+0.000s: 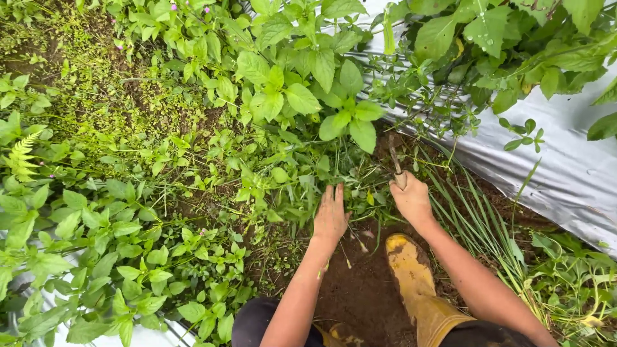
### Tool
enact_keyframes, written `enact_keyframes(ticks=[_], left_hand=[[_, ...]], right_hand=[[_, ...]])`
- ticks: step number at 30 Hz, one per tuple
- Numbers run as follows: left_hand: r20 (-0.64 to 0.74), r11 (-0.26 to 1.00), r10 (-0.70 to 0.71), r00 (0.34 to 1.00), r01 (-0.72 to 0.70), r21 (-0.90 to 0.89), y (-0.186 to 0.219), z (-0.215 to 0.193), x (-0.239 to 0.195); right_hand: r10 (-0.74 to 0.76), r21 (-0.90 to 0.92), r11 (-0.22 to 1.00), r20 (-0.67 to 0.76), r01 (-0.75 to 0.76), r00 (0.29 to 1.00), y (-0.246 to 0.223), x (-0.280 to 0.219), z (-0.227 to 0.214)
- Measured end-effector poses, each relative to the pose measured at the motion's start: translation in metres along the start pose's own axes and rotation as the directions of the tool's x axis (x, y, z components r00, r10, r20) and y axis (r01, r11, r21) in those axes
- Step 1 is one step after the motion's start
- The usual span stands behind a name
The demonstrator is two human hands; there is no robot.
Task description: The person uses a small hand hoe to loosen soil and uproot weeds along the edge of a garden bed covered with white plastic mulch. They repeatedly scrape the ground, pull out the loosened weeds by hand, and gather them into a pile.
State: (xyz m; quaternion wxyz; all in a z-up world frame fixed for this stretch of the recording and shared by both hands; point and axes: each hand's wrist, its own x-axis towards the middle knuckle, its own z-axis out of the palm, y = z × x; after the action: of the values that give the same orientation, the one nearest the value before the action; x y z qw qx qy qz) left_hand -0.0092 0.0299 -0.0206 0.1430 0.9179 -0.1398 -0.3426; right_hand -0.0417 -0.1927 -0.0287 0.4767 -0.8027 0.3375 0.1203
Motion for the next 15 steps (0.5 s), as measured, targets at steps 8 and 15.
enact_keyframes(ticks=[8,15], left_hand=[[0.037,1.0,0.0,0.999,0.001,-0.028,0.009,-0.027,-0.016],[0.058,0.999,-0.034,0.998,0.035,-0.011,0.011,-0.03,-0.012]], right_hand=[[-0.456,0.211,0.815,-0.342,0.54,0.822,-0.046,0.005,-0.005],[0.138,0.269,0.954,-0.016,-0.129,0.99,0.083,-0.025,0.02]])
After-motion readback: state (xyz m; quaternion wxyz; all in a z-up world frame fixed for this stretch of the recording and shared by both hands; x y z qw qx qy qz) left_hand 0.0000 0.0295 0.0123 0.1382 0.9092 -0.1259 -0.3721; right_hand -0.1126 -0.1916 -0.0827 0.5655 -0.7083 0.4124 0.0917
